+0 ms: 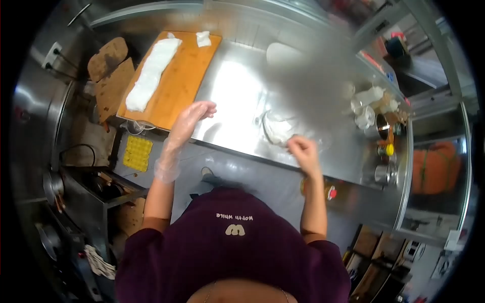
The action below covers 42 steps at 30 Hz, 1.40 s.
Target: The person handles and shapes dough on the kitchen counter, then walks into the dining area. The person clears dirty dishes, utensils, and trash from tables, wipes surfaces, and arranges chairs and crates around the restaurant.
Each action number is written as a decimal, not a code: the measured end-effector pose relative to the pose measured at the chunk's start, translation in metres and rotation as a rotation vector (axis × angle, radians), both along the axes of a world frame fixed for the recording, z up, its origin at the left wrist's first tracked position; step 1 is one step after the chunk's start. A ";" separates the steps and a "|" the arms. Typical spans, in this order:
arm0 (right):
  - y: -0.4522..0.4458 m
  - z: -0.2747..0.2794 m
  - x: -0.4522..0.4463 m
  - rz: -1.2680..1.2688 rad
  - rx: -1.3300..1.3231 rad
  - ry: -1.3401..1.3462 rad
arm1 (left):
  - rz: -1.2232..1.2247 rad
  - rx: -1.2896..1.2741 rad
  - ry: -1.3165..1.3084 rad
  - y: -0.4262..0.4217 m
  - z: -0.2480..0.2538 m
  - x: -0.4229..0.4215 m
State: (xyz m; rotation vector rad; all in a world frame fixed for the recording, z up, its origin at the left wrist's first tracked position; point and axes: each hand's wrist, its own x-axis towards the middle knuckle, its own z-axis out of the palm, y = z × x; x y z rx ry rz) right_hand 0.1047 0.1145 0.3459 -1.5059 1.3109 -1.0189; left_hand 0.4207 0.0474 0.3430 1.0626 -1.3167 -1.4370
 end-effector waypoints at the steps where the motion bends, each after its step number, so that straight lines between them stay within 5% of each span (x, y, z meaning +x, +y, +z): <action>1: 0.004 0.003 -0.009 -0.101 0.040 -0.044 | -0.072 -0.008 0.009 -0.011 0.010 -0.007; 5: 0.011 0.012 -0.048 -0.287 -0.002 -0.102 | -0.338 -0.095 0.053 -0.033 0.045 -0.061; 9: -0.002 -0.001 -0.037 -0.166 -0.125 0.448 | -0.510 -0.292 0.038 -0.042 0.042 -0.133; 11: -0.016 -0.017 -0.042 -0.119 -0.175 0.847 | -0.556 -0.545 -0.210 -0.041 0.013 -0.179; 13: -0.032 -0.021 -0.065 -0.209 -0.080 0.739 | -0.543 -0.908 -0.492 -0.038 -0.006 -0.219; 15: -0.049 -0.027 -0.092 -0.210 0.003 0.763 | -0.461 -0.896 -0.705 -0.026 -0.007 -0.242; 17: -0.066 -0.035 -0.124 -0.128 0.058 0.920 | -0.754 -0.510 -1.011 -0.026 -0.013 -0.252; 18: -0.065 -0.046 -0.135 -0.206 -0.155 0.785 | -0.850 -0.486 -1.134 -0.022 -0.025 -0.255; 22: -0.069 -0.030 -0.142 -0.570 -0.444 1.004 | -0.926 -0.371 -1.339 -0.001 -0.048 -0.265; 25: -0.065 -0.036 -0.143 -0.394 -0.098 1.050 | -0.781 -0.454 -1.428 -0.004 -0.046 -0.285; 26: -0.055 -0.038 -0.138 -0.338 -0.415 0.974 | -0.668 -0.541 -1.303 -0.003 -0.051 -0.285; 28: -0.078 -0.099 -0.138 0.053 -0.270 0.859 | -0.428 -0.765 -1.044 -0.010 -0.064 -0.284; 29: -0.085 -0.109 -0.133 0.191 -0.053 0.802 | -0.510 -0.549 -1.092 -0.015 -0.058 -0.290; 31: -0.097 -0.123 -0.135 0.091 0.077 0.809 | -0.510 -0.543 -1.152 -0.027 -0.083 -0.290; 32: -0.119 -0.173 -0.146 0.098 0.032 0.820 | -0.598 -0.496 -1.106 -0.035 -0.088 -0.288; 33: -0.113 -0.131 -0.142 -0.021 0.145 0.858 | -0.671 -0.487 -1.118 -0.039 -0.085 -0.287; 42: -0.121 -0.165 -0.156 -0.136 0.205 0.777 | -0.714 -0.287 -1.279 -0.041 -0.084 -0.315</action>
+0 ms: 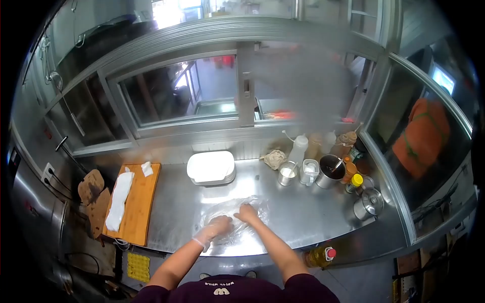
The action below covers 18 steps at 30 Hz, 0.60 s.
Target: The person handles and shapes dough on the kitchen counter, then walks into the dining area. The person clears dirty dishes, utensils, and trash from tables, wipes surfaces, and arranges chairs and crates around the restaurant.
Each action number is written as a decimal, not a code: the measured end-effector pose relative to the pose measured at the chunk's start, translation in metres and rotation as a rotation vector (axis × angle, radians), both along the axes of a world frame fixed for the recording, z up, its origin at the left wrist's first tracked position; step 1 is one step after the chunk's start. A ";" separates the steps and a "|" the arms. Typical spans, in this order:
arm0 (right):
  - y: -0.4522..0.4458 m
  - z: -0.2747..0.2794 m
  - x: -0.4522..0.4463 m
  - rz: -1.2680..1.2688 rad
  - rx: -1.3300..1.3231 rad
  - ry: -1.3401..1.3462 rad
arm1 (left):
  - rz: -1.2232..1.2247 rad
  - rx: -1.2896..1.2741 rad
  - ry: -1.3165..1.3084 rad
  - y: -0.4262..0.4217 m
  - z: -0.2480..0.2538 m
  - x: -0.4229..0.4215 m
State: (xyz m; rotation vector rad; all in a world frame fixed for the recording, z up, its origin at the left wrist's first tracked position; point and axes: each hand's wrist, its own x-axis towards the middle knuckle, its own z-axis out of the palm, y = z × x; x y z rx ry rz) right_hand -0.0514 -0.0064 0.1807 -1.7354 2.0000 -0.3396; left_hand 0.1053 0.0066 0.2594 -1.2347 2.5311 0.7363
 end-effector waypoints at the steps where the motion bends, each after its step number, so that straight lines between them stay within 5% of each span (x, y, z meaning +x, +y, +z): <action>1: 0.001 0.000 -0.001 -0.013 0.004 -0.021 | 0.008 -0.007 -0.022 0.000 -0.003 -0.001; 8: -0.013 0.000 -0.006 0.003 0.094 -0.291 | 0.094 -0.027 0.001 0.005 -0.016 -0.004; 12: -0.017 -0.012 -0.003 0.053 0.033 -0.221 | 0.147 -0.025 0.141 -0.006 -0.018 0.002; 18: -0.010 0.021 0.007 0.090 0.113 -0.429 | 0.207 0.070 0.211 -0.013 0.064 -0.007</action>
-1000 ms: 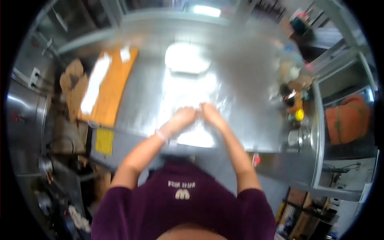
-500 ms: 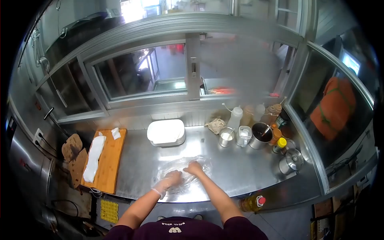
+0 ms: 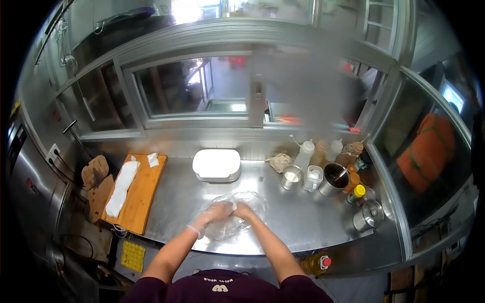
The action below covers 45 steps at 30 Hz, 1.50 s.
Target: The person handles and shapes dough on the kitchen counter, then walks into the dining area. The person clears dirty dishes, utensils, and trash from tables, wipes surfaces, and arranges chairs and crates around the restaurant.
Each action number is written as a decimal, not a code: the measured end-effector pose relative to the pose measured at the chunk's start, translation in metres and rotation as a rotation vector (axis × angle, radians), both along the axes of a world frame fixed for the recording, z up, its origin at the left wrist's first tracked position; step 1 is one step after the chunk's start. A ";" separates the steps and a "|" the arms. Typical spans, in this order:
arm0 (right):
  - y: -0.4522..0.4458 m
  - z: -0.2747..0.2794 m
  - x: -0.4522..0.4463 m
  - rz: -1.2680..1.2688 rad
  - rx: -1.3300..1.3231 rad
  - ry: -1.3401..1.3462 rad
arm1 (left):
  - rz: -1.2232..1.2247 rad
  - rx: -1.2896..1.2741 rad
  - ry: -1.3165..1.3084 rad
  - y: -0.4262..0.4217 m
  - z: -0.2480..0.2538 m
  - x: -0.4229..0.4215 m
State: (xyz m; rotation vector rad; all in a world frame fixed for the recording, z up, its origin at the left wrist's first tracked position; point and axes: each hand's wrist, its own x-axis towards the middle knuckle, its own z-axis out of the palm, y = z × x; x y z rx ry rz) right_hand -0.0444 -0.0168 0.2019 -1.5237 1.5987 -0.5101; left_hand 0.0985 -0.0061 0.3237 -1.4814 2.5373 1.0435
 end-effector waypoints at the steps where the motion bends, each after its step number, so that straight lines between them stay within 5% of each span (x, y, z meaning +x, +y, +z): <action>1: -0.001 0.005 0.001 0.017 0.005 -0.049 | 0.012 0.029 0.029 0.002 0.007 -0.001; 5: 0.001 0.009 -0.004 0.096 -0.008 -0.231 | 0.009 0.074 -0.036 -0.011 -0.004 0.001; 9: 0.002 -0.020 0.007 -0.086 -0.123 0.077 | -0.097 0.038 -0.117 -0.030 -0.034 0.005; 12: 0.005 -0.014 0.019 0.063 -0.095 0.214 | -0.020 -0.079 -0.080 -0.030 -0.041 0.002; 16: 0.024 -0.004 0.038 -0.037 -0.250 0.309 | 0.037 -0.003 -0.083 -0.037 -0.033 0.008; 23: 0.010 -0.029 0.019 -0.022 -0.110 -0.167 | 0.011 0.044 -0.151 -0.061 -0.066 0.016; 26: 0.008 -0.037 0.025 -0.035 -0.243 0.181 | 0.071 -0.041 -0.115 -0.051 -0.069 0.015; 35: 0.055 0.052 0.048 0.088 -0.383 0.294 | 0.106 -0.008 -0.326 -0.054 -0.042 0.029; 41: 0.084 0.123 0.056 0.168 -0.483 0.150 | 0.205 -0.118 -0.174 -0.039 -0.024 0.067; 45: 0.092 0.161 0.051 0.227 -0.562 0.144 | 0.133 0.025 -0.100 -0.030 -0.066 0.094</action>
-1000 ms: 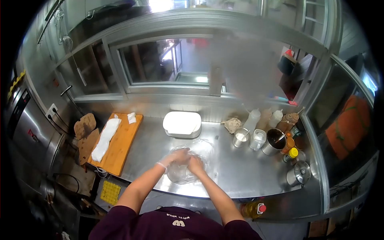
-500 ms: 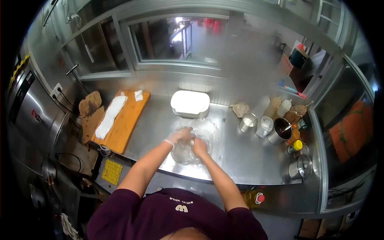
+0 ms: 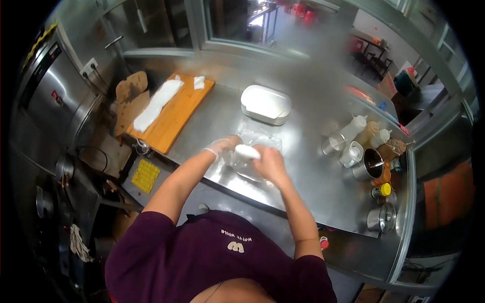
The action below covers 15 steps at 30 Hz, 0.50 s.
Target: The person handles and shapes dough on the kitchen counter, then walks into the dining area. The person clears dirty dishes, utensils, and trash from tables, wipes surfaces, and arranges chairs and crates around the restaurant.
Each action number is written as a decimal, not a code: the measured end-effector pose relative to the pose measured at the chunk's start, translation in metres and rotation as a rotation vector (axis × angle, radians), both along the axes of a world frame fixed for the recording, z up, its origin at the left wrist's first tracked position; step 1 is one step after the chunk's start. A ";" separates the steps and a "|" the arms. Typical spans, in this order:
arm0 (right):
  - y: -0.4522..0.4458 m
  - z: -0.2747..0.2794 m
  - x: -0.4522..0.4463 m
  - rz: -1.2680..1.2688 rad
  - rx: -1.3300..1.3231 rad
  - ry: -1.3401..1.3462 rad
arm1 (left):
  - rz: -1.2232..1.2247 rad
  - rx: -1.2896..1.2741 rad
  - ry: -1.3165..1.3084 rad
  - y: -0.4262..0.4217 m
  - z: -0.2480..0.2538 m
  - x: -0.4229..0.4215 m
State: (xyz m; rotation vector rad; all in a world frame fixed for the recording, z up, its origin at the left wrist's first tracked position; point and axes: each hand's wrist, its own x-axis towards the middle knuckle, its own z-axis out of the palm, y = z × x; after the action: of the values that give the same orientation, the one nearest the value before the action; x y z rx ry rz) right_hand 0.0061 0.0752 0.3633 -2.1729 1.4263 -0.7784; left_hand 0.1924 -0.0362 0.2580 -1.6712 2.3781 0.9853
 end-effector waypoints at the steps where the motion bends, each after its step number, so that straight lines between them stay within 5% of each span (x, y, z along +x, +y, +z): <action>1: -0.001 0.012 -0.005 0.016 0.027 -0.021 | 0.058 0.023 0.068 0.006 -0.015 0.002; 4: -0.011 0.032 -0.017 0.037 0.069 -0.120 | 0.177 -0.007 0.589 0.047 -0.040 0.011; 7: -0.014 0.056 -0.021 -0.072 0.060 -0.254 | 0.142 -0.231 0.668 0.017 -0.131 0.023; 9: -0.031 0.052 -0.035 -0.082 0.095 -0.387 | 0.009 -0.139 0.554 0.028 -0.035 0.032; 10: -0.044 0.040 -0.045 -0.041 0.119 -0.475 | 0.166 0.054 0.696 0.031 -0.018 0.035; 12: -0.042 0.075 -0.040 -0.105 0.154 -0.294 | 0.419 -0.237 0.809 0.075 0.060 0.026; 13: -0.045 0.075 -0.036 -0.134 0.131 -0.281 | 0.457 -0.581 0.651 0.088 0.088 0.011; 15: -0.056 0.071 -0.026 -0.165 0.158 -0.290 | 0.225 -0.916 0.676 0.103 0.097 -0.017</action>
State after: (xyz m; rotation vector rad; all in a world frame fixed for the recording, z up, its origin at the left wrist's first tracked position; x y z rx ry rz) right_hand -0.0198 0.0196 0.4344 -1.7600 1.4727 -0.9599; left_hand 0.1751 0.0665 0.3552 -2.1456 3.5228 0.5276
